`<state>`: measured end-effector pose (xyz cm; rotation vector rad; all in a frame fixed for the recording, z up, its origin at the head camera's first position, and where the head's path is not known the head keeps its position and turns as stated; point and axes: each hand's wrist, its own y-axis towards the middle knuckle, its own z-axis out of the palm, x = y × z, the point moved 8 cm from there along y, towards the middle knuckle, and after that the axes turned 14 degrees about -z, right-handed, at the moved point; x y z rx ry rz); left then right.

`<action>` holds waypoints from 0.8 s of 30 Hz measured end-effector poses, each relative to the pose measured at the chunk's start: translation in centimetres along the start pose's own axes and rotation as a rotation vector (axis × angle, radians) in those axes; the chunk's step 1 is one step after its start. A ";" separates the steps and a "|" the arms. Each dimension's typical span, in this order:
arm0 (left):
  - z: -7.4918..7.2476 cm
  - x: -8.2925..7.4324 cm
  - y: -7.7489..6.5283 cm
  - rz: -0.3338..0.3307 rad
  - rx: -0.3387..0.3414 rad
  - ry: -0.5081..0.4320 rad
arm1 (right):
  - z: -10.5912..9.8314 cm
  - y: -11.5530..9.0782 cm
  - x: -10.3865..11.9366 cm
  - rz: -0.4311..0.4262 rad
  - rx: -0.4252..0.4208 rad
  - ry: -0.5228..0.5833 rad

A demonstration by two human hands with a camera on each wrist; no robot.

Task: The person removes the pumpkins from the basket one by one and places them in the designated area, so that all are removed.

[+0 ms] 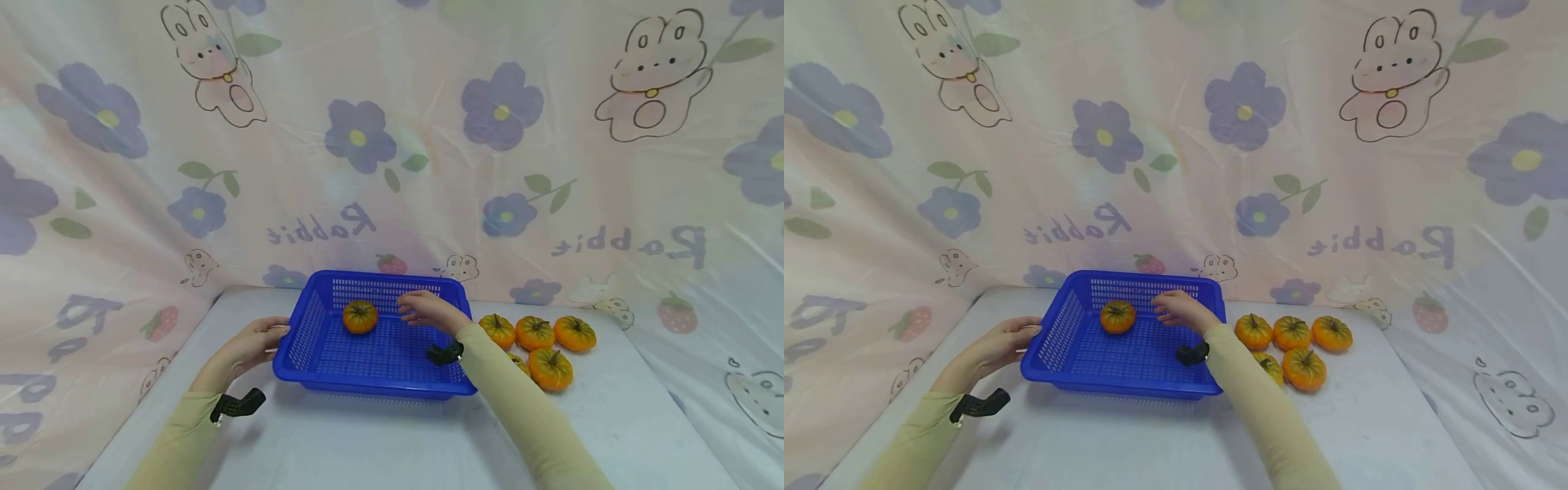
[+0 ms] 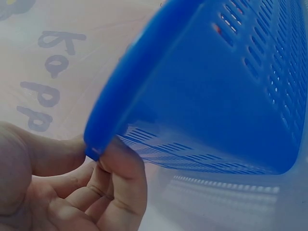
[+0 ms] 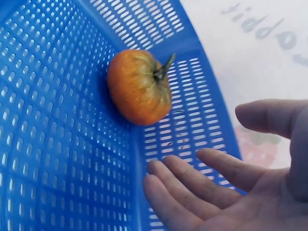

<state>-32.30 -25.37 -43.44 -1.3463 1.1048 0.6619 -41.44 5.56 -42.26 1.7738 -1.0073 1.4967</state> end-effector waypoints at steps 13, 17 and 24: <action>-0.1 0.1 0.0 0.003 0.003 0.011 | 2.6 1.8 -0.1 0.005 0.011 0.023; -0.1 0.1 0.0 0.014 0.013 0.005 | 3.3 2.4 -0.2 0.016 -0.004 -0.008; 0.0 0.1 0.1 0.019 0.015 -0.004 | 3.9 3.1 -0.7 0.044 -0.032 -0.022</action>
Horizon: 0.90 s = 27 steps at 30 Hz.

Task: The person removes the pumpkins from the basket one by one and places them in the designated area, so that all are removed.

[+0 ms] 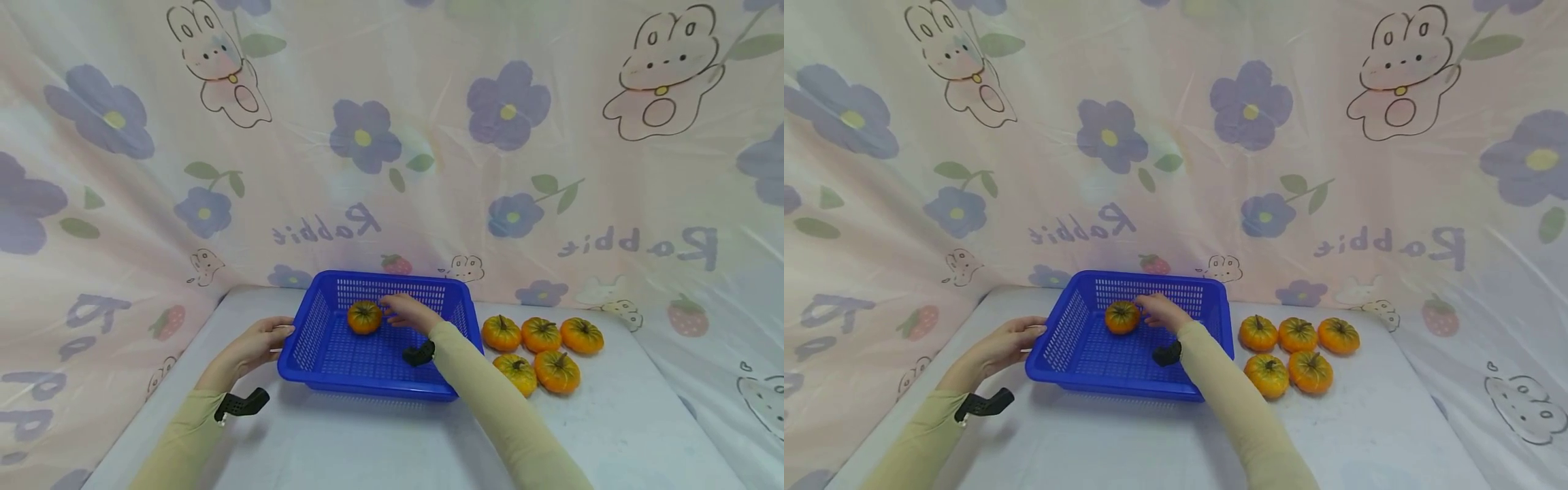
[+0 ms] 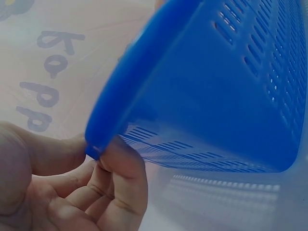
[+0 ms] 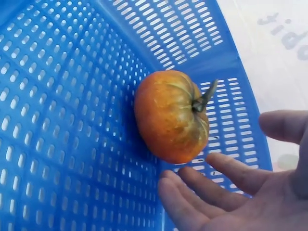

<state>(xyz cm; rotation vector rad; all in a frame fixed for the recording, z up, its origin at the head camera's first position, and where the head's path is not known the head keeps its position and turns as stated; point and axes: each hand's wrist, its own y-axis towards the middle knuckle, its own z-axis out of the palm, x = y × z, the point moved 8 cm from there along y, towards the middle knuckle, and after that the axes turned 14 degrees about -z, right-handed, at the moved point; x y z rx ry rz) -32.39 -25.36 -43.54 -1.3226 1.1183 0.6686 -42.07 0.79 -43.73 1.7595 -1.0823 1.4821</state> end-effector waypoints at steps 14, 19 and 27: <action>-0.1 0.0 0.0 -0.012 -0.013 0.008 | 1.2 1.2 0.2 -0.073 0.062 0.032; -0.1 -0.1 -0.1 -0.009 -0.019 0.014 | 1.3 1.2 0.3 -0.102 0.069 0.062; 0.0 0.0 0.0 -0.024 -0.028 0.007 | 3.7 1.2 -0.2 -0.060 0.179 0.027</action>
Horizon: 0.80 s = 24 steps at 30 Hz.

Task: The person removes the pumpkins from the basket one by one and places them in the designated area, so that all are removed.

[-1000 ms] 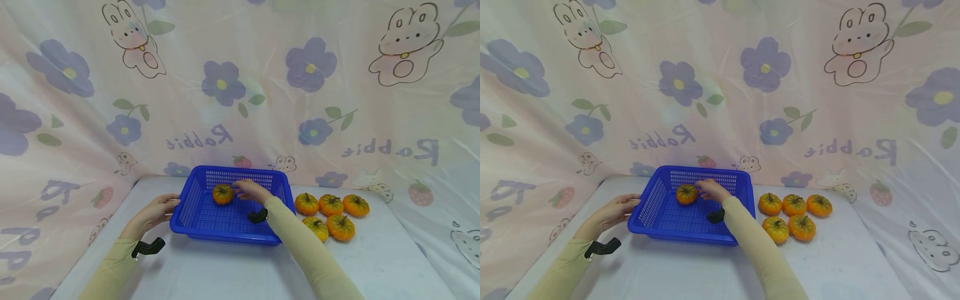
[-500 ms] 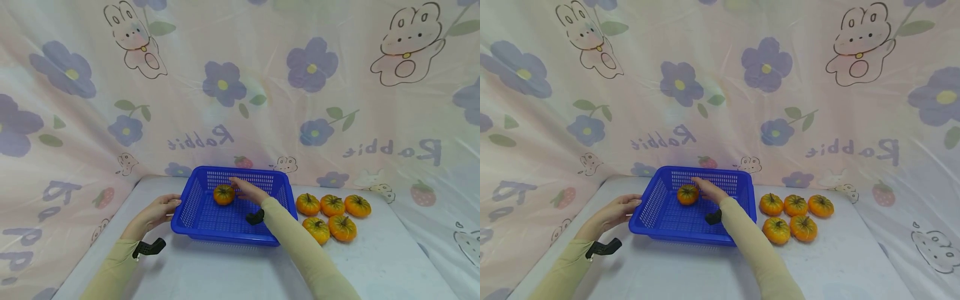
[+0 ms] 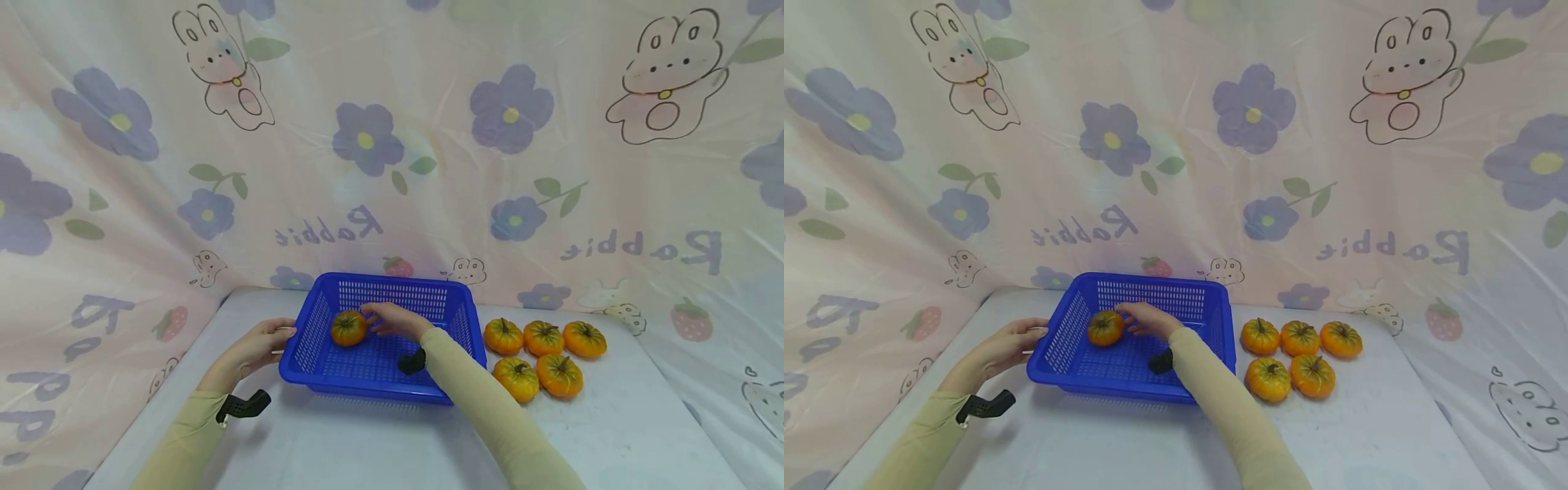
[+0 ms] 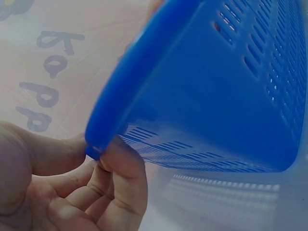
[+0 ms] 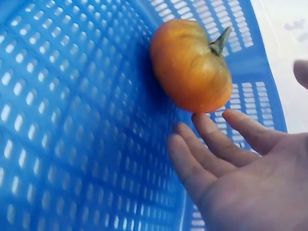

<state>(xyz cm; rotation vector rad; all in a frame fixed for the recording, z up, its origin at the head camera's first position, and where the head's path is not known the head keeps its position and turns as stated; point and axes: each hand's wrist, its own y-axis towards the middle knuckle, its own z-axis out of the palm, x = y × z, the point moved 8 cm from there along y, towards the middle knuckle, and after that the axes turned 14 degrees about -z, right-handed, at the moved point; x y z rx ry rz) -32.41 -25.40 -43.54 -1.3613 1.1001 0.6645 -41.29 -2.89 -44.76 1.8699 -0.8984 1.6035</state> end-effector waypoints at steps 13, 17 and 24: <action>-0.1 0.3 0.2 0.001 0.011 -0.017 | 2.9 0.5 -0.3 0.009 0.050 -0.077; -0.1 0.3 0.2 -0.003 0.008 -0.022 | 3.6 0.4 -0.2 0.005 0.074 -0.088; 0.0 0.2 0.1 -0.010 -0.011 -0.013 | 4.1 0.1 -0.1 0.019 0.101 -0.084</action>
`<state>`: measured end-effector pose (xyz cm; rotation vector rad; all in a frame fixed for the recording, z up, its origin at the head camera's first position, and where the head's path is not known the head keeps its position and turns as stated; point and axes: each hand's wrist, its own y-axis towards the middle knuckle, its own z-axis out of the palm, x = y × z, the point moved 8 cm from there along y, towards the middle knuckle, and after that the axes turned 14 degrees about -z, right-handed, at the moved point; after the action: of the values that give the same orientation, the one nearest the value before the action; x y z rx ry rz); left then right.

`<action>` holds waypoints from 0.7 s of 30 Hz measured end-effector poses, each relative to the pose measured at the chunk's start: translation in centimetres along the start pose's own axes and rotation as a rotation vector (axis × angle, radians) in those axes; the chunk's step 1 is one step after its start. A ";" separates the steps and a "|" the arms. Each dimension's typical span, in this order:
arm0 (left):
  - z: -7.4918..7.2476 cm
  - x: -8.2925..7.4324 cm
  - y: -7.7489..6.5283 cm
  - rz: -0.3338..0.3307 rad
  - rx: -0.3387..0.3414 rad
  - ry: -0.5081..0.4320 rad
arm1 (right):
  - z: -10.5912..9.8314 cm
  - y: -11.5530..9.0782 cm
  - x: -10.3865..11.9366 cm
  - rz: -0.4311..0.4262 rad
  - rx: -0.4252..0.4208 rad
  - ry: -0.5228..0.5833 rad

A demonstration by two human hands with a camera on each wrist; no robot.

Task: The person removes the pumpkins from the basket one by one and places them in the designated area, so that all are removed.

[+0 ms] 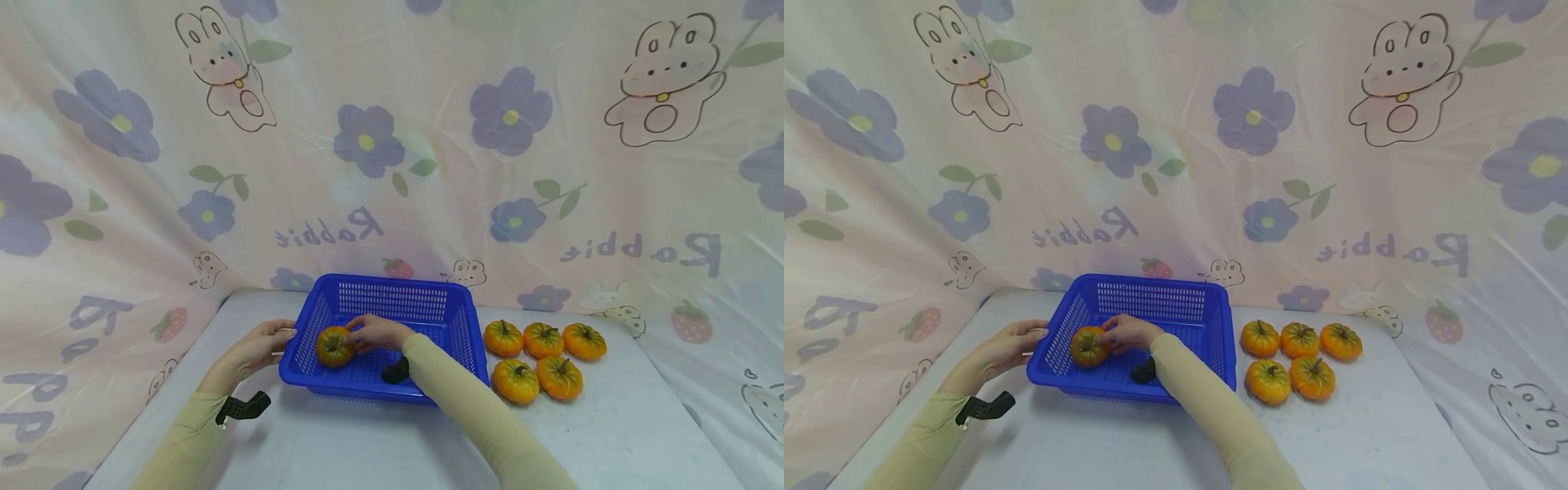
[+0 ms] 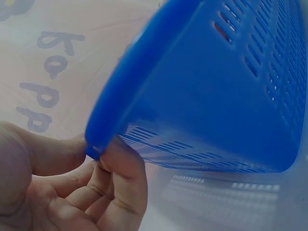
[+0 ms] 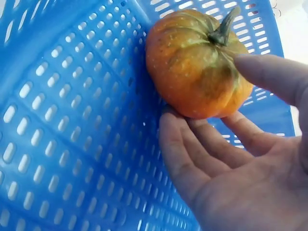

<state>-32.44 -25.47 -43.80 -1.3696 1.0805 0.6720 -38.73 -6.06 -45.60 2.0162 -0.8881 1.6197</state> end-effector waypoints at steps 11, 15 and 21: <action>0.1 -0.1 -0.1 -0.004 -0.005 -0.001 | 0.3 0.0 -0.3 0.015 0.038 -0.018; 0.2 -0.1 -0.2 -0.010 -0.006 0.002 | 0.5 -0.1 -0.4 0.015 0.054 -0.014; 0.1 -0.1 -0.1 -0.009 -0.012 0.006 | 0.4 -0.2 0.1 0.021 0.045 0.028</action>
<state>-32.31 -25.40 -43.69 -1.3869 1.0759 0.6695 -38.28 -6.20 -45.58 2.0150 -0.8736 1.6896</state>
